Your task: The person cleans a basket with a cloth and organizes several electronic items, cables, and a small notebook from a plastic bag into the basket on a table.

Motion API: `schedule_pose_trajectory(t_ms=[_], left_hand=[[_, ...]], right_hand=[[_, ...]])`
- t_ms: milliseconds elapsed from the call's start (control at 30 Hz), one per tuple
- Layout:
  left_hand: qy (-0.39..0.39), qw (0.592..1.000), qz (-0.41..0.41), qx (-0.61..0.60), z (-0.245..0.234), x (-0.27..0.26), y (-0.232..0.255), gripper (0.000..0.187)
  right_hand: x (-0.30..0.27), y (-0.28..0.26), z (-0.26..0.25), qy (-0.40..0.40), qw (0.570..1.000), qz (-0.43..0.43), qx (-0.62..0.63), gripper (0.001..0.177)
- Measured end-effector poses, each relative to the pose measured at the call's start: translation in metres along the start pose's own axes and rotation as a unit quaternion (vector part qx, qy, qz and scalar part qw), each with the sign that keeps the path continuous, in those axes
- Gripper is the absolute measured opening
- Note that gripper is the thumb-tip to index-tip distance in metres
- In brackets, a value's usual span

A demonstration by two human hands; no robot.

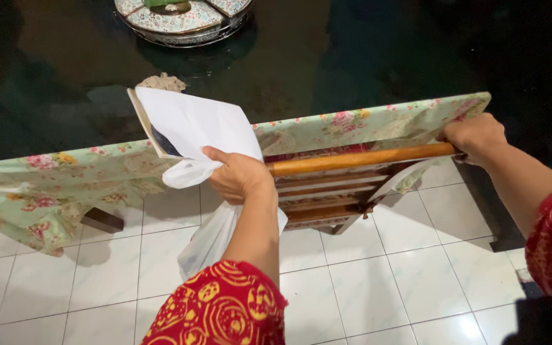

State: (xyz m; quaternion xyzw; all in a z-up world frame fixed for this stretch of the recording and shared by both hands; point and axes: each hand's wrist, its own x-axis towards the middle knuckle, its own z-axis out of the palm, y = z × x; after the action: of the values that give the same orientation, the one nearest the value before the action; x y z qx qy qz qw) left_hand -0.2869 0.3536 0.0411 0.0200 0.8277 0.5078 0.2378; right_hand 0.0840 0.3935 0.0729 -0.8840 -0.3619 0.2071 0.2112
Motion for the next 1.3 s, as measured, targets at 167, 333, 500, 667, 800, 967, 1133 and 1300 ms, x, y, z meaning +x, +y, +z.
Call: schedule_pose_trajectory(t_ms=[167, 333, 500, 667, 800, 967, 1133, 1300], left_hand=[[0.034, 0.997, 0.013, -0.064, 0.026, 0.014, 0.021, 0.07], [-0.002, 0.997, -0.036, -0.065, 0.046, 0.024, 0.046, 0.066], [0.05, 0.997, -0.019, -0.058, 0.071, 0.03, 0.065, 0.065], [0.048, 0.996, -0.037, -0.063, 0.093, 0.028, 0.072, 0.069], [0.08, 0.995, -0.015, -0.062, 0.096, 0.027, 0.066, 0.068], [0.124, 0.989, 0.004, -0.082, 0.095, 0.027, 0.068, 0.068], [0.06, 0.991, -0.093, -0.07, 0.076, 0.041, 0.055, 0.077], [0.1, 0.983, -0.076, -0.132, 0.022, 0.064, 0.01, 0.082]], right_hand=[[0.022, -0.03, 0.011, 0.003, 0.997, 0.002, -0.073, 0.034], [0.047, -0.057, 0.025, 0.039, 0.998, 0.009, -0.05, 0.028], [0.073, -0.081, 0.03, 0.023, 0.997, -0.018, -0.07, 0.029], [0.093, -0.106, 0.03, 0.011, 0.997, -0.004, -0.077, 0.025], [0.103, -0.104, 0.034, -0.013, 0.994, -0.046, -0.102, 0.029], [0.105, -0.104, 0.032, -0.02, 0.986, -0.082, -0.143, 0.031], [0.107, -0.106, 0.032, -0.03, 0.984, -0.066, -0.163, 0.032], [0.139, -0.11, 0.052, -0.036, 0.959, -0.153, -0.237, 0.044]])
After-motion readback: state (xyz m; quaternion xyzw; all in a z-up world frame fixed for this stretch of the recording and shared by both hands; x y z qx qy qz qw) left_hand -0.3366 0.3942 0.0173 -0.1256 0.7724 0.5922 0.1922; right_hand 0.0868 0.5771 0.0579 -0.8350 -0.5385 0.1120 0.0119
